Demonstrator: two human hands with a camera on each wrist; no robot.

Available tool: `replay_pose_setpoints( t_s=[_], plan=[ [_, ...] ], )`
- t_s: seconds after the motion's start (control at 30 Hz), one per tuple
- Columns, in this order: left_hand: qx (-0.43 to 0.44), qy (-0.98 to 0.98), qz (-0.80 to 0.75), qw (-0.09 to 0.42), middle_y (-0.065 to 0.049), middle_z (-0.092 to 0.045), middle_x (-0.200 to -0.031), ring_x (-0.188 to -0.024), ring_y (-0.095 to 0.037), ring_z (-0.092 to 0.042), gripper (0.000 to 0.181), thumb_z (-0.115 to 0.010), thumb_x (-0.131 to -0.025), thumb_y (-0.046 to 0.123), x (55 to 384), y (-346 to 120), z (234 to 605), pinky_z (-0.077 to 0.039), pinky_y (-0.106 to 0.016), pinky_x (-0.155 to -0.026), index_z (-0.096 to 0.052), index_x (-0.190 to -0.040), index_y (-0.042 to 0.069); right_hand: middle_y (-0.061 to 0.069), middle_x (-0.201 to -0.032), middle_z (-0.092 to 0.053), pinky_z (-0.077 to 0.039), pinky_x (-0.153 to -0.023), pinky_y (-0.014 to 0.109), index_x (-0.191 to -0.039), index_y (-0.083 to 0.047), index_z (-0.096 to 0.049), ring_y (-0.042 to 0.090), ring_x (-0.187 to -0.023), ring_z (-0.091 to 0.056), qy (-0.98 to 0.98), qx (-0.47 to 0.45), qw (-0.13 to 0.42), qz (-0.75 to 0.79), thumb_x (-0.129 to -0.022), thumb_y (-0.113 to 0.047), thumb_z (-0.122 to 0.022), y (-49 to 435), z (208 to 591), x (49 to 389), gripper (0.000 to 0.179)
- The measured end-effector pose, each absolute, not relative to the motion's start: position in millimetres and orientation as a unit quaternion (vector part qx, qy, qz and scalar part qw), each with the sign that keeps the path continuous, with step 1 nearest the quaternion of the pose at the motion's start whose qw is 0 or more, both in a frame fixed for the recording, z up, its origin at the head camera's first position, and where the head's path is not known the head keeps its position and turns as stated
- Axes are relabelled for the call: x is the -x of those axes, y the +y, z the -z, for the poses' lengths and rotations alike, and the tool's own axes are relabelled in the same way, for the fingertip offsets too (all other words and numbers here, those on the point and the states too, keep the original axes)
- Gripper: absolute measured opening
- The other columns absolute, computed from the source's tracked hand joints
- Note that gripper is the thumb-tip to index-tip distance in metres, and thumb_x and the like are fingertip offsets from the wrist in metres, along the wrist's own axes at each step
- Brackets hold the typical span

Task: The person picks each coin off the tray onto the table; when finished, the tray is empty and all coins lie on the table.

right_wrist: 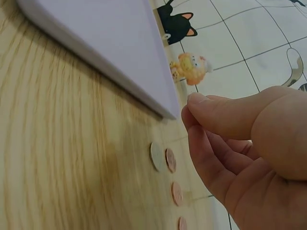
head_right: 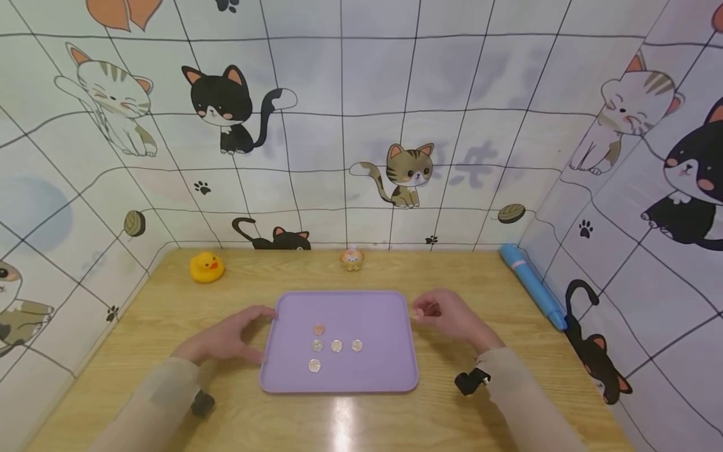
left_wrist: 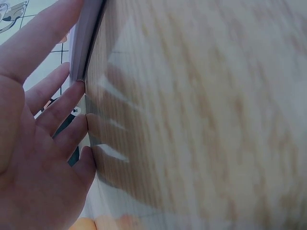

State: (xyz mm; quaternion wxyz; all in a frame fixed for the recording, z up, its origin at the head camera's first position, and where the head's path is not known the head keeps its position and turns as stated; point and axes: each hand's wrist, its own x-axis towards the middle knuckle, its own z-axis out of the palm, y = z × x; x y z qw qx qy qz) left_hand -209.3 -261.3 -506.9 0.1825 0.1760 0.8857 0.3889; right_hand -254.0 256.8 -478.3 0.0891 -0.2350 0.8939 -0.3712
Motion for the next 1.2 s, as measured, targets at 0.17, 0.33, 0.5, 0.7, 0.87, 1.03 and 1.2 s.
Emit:
replay_pose_setpoints(
  t_s=[0.17,0.33,0.5,0.7,0.87,1.03,1.2],
  plan=[
    [-0.179,0.885,-0.39,0.181,-0.011,-0.041,-0.164,-0.154,-0.041,-0.03,0.093,-0.098,-0.072,0.036,210,-261,508,-0.019,-0.067,-0.126,-0.051,-0.151,0.02,0.014,-0.121,-0.075,-0.06,-0.081,0.028,-0.121,-0.001,-0.076,0.015,-0.093,-0.07,0.901,0.226,0.08,0.361,-0.096,-0.012,-0.078,269,483,253,0.027],
    [-0.182,0.885,-0.388,0.181,-0.012,-0.041,-0.164,-0.154,-0.042,-0.031,0.093,-0.097,-0.072,0.036,210,-262,508,-0.02,-0.068,-0.125,-0.051,-0.151,0.02,0.013,-0.115,-0.075,-0.063,-0.084,0.035,-0.116,0.0,-0.076,0.02,-0.096,-0.07,0.91,0.222,0.074,0.343,-0.095,-0.005,-0.077,278,486,249,0.022],
    [-0.176,0.886,-0.387,0.185,-0.011,-0.04,-0.165,-0.155,-0.041,-0.029,0.093,-0.098,-0.072,0.036,210,-262,509,-0.019,-0.067,-0.126,-0.051,-0.151,0.022,0.011,-0.109,-0.074,-0.063,-0.086,0.042,-0.113,0.0,-0.077,0.022,-0.095,-0.069,0.923,0.192,0.073,0.325,-0.093,-0.004,-0.078,283,489,245,0.02],
    [-0.174,0.884,-0.392,0.185,-0.01,-0.04,-0.165,-0.155,-0.04,-0.029,0.092,-0.098,-0.072,0.035,211,-262,510,-0.019,-0.066,-0.126,-0.051,-0.151,0.022,0.002,-0.097,-0.072,-0.061,-0.081,0.041,-0.107,-0.005,-0.077,0.018,-0.089,-0.068,0.936,0.175,0.081,0.294,-0.093,-0.006,-0.078,289,493,243,0.015],
    [-0.173,0.884,-0.393,0.185,-0.01,-0.041,-0.165,-0.154,-0.04,-0.03,0.092,-0.098,-0.072,0.035,211,-263,510,-0.019,-0.067,-0.126,-0.052,-0.151,0.021,0.0,-0.096,-0.071,-0.057,-0.073,0.033,-0.107,-0.005,-0.077,0.014,-0.084,-0.065,0.938,0.186,0.073,0.283,-0.093,-0.006,-0.078,291,496,242,0.014],
    [-0.17,0.883,-0.395,0.186,-0.01,-0.04,-0.165,-0.155,-0.04,-0.03,0.093,-0.098,-0.072,0.034,210,-262,509,-0.019,-0.066,-0.126,-0.051,-0.151,0.021,0.001,-0.095,-0.072,-0.057,-0.072,0.033,-0.109,-0.004,-0.077,0.013,-0.084,-0.064,0.941,0.198,0.056,0.268,-0.094,-0.007,-0.077,290,499,241,0.014],
    [-0.17,0.886,-0.389,0.185,-0.011,-0.04,-0.165,-0.155,-0.041,-0.029,0.092,-0.097,-0.073,0.034,208,-262,507,-0.019,-0.066,-0.126,-0.051,-0.151,0.021,-0.001,-0.096,-0.073,-0.058,-0.075,0.035,-0.108,-0.007,-0.079,0.013,-0.085,-0.065,0.942,0.205,0.05,0.26,-0.095,-0.006,-0.077,291,503,243,0.014]
  ],
)
